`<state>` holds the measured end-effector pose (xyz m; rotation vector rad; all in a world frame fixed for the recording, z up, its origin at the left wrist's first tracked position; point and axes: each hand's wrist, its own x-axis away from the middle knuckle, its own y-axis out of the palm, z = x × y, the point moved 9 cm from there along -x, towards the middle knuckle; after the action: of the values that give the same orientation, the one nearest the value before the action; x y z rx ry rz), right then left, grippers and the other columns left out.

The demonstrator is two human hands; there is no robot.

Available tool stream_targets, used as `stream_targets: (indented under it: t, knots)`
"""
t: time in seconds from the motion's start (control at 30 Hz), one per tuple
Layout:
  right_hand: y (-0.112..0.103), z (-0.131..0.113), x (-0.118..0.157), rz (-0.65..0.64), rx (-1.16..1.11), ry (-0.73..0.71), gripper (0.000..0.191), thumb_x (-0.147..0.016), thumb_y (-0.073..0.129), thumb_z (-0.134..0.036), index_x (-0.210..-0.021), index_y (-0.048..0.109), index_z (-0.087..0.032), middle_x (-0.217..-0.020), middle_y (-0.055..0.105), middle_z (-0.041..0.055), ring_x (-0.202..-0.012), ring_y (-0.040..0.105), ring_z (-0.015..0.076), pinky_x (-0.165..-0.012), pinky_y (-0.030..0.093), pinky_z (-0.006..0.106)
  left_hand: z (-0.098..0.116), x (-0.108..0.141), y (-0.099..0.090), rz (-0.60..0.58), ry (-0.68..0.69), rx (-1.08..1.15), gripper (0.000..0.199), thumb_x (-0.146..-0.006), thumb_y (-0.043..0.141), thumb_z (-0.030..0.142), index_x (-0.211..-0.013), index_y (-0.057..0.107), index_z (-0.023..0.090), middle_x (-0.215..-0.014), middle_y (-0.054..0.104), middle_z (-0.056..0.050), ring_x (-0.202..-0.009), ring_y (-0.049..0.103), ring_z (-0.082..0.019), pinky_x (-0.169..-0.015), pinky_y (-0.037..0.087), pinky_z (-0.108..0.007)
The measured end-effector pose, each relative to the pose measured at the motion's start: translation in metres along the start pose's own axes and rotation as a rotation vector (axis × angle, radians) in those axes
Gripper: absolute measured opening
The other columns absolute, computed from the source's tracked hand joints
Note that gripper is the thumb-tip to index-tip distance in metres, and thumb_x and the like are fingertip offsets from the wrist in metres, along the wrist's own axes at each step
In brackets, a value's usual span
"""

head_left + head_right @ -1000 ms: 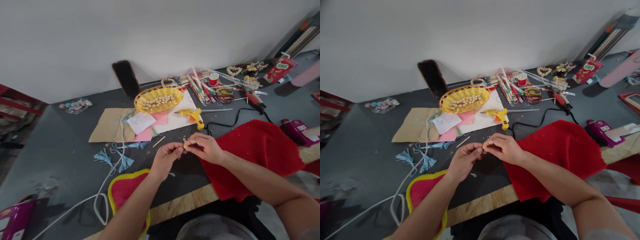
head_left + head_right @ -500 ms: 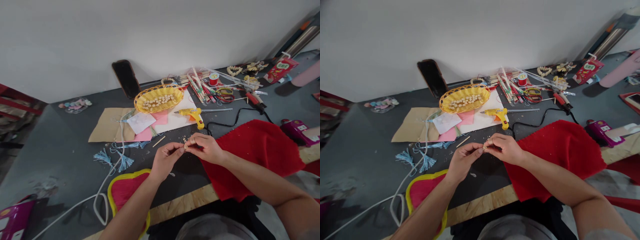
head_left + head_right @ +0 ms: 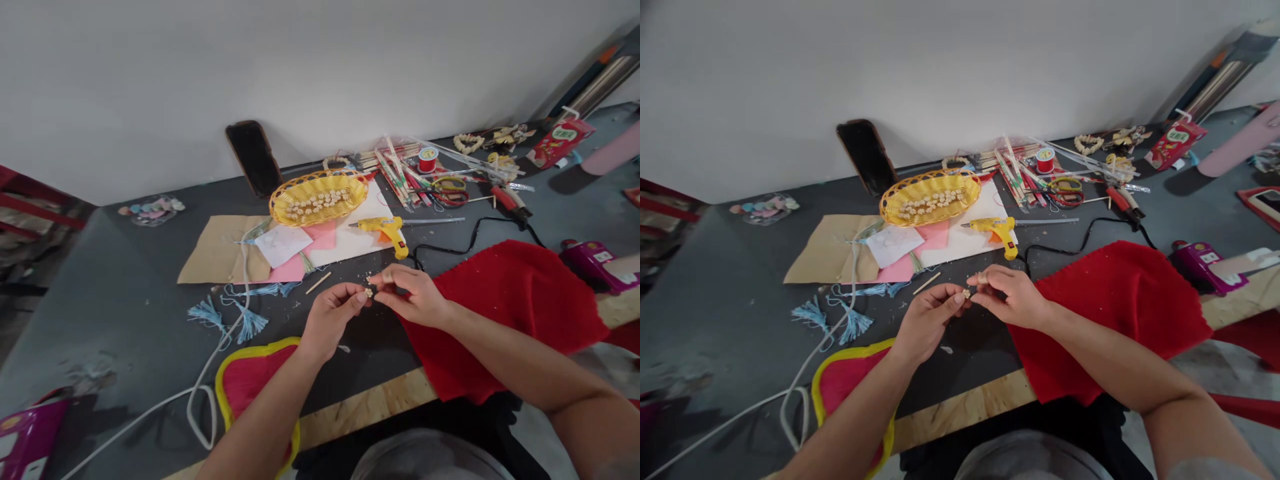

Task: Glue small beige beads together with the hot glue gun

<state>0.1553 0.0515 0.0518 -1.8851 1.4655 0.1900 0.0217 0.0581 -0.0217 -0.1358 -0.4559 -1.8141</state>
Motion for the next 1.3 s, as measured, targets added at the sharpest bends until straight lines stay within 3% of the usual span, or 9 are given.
stream_targets:
  t: [0.2,0.77,0.97,1.1,1.3]
  knots:
    - [0.0016,-0.0094,-0.0025,0.004,0.01,-0.078,0.007,-0.087,0.065,-0.018,-0.094,0.066,-0.016,-0.083,0.07,0.0069,-0.077,0.067,0.0139,-0.07,0.058,0.024,-0.0007,0.0006,0.0023,-0.009,-0.01,-0.006,0.027,-0.069,0.079,0.04,-0.074,0.072,0.014,-0.066,0.066,-0.001,-0.062,0.05,-0.009,-0.058,0.036,-0.02]
    - [0.0034,-0.0038,-0.0018,-0.016,0.034,-0.032,0.011,-0.085,0.063,-0.017,-0.096,0.064,-0.017,-0.085,0.068,0.0075,-0.07,0.064,0.0122,-0.06,0.056,0.021,0.0008,0.0007,0.0031,-0.034,0.01,0.028,0.02,-0.072,0.078,0.034,-0.075,0.073,0.015,-0.069,0.067,-0.001,-0.06,0.048,-0.007,-0.059,0.036,-0.019]
    - [0.001,-0.0086,-0.003,0.003,0.079,-0.098,0.008,-0.087,0.063,-0.018,-0.094,0.065,-0.018,-0.085,0.07,0.0068,-0.078,0.068,0.0143,-0.069,0.059,0.025,0.0025,0.0004,0.0045,-0.035,0.001,0.035,0.021,-0.067,0.081,0.032,-0.073,0.071,0.014,-0.068,0.066,0.0,-0.062,0.051,-0.007,-0.061,0.039,-0.019]
    - [0.0001,-0.0095,-0.0045,0.013,0.104,-0.095,0.006,-0.086,0.064,-0.018,-0.092,0.065,-0.018,-0.083,0.07,0.0062,-0.078,0.068,0.014,-0.07,0.059,0.025,0.002,0.0003,0.0064,-0.043,-0.014,0.074,0.024,-0.061,0.085,0.028,-0.076,0.072,0.015,-0.073,0.067,0.001,-0.067,0.056,-0.009,-0.067,0.043,-0.02]
    - [0.002,-0.0085,-0.0033,-0.003,0.103,-0.088,0.008,-0.085,0.063,-0.017,-0.093,0.065,-0.018,-0.083,0.07,0.0066,-0.076,0.067,0.014,-0.066,0.059,0.024,0.0042,0.0016,0.0039,-0.008,-0.001,0.04,0.024,-0.065,0.082,0.033,-0.078,0.073,0.015,-0.071,0.068,-0.001,-0.064,0.054,-0.01,-0.064,0.043,-0.022]
